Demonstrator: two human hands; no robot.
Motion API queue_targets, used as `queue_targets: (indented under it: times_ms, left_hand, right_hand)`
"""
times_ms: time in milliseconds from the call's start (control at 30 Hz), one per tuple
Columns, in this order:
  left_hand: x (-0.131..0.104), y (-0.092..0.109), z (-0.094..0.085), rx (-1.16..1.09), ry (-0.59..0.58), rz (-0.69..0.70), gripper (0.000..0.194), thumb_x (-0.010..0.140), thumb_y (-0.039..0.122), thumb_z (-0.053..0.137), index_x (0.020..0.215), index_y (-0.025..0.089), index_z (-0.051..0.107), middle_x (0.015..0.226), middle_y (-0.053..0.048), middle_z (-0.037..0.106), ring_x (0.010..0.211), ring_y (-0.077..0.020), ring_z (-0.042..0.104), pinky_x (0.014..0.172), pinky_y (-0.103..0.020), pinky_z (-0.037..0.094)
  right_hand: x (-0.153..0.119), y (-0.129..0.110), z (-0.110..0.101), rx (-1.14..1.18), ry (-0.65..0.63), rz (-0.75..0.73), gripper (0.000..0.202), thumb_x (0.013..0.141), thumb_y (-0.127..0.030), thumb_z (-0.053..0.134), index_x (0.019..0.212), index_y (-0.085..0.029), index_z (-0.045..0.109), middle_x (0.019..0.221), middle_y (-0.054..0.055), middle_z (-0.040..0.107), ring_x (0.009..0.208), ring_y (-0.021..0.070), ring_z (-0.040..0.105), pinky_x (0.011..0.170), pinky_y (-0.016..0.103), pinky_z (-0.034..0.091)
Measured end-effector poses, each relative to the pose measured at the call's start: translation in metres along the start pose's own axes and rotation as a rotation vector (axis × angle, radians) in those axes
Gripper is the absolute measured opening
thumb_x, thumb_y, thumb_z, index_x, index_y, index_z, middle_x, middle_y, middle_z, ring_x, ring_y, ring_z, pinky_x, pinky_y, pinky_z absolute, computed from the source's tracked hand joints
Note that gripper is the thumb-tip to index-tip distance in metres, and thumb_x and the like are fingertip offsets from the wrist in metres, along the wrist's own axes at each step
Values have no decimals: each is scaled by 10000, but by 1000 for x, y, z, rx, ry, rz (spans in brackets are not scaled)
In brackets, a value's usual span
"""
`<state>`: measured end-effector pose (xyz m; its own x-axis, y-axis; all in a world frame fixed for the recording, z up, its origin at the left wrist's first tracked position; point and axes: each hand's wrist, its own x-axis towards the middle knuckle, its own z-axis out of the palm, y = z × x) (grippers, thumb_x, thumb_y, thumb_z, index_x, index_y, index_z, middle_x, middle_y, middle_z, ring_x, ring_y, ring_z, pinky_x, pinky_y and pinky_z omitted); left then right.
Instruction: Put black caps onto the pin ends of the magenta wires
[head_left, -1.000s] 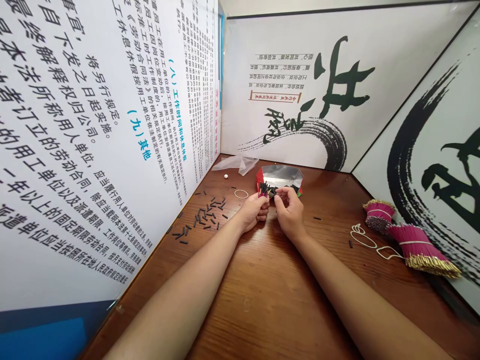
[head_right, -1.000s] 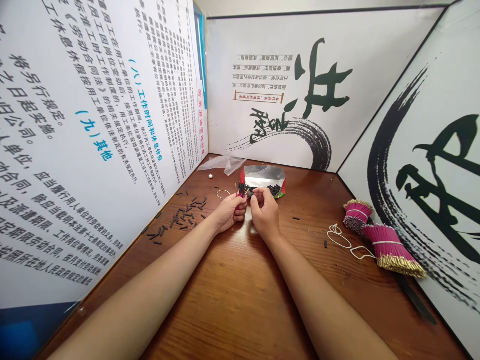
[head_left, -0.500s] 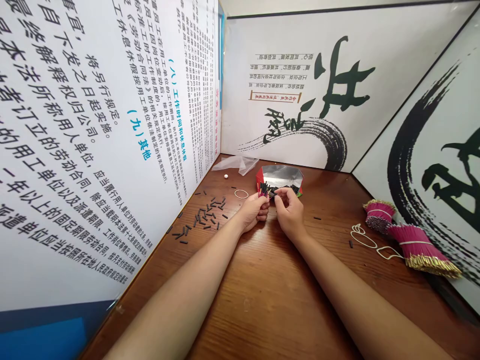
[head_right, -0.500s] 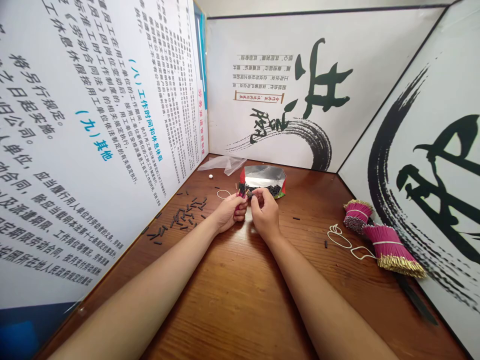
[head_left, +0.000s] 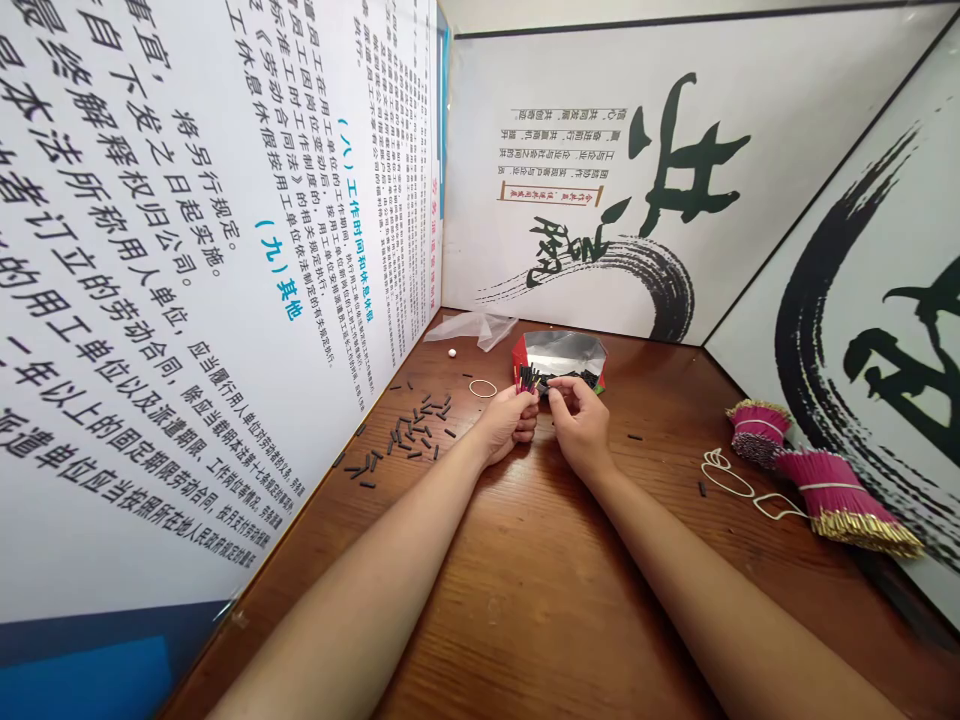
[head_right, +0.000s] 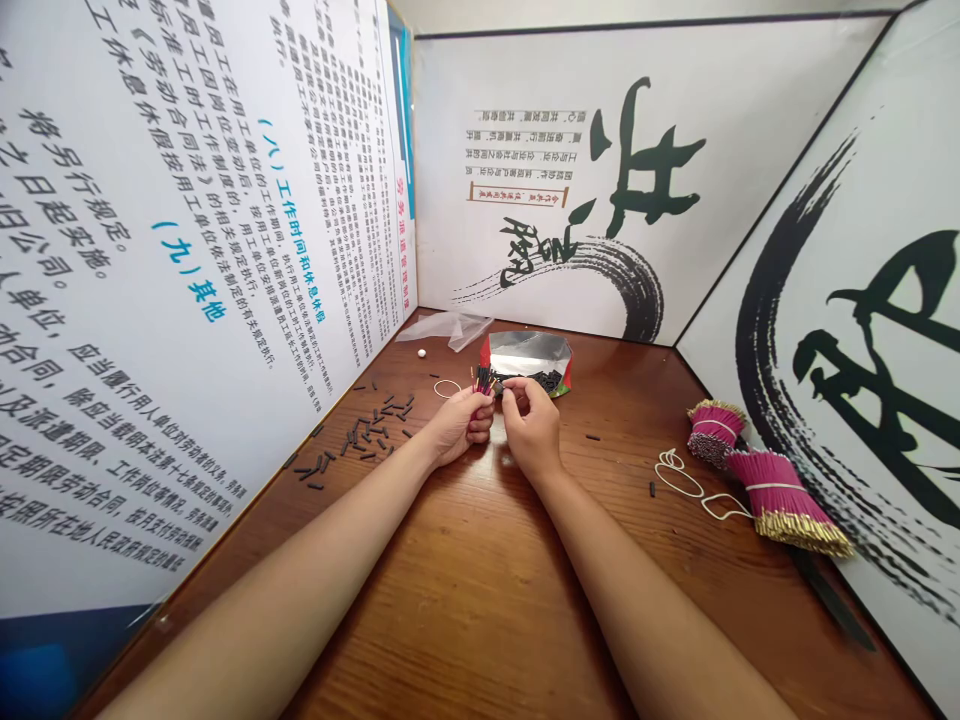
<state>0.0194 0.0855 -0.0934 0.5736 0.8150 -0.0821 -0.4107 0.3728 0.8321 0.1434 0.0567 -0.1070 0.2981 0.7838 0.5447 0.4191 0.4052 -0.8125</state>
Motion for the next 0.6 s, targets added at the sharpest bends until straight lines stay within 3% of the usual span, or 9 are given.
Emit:
queue_targets:
  times_ms: [600]
  left_hand:
    - [-4, 4, 6, 55, 34, 3, 226, 790, 225, 587, 808, 224, 362, 524, 122, 238, 366, -23, 147, 387, -154, 78]
  right_hand:
    - [-1, -1, -1, 18, -9, 19, 148, 840, -304, 524, 880, -196, 616, 780, 23, 660, 725, 169, 589, 690, 292, 458]
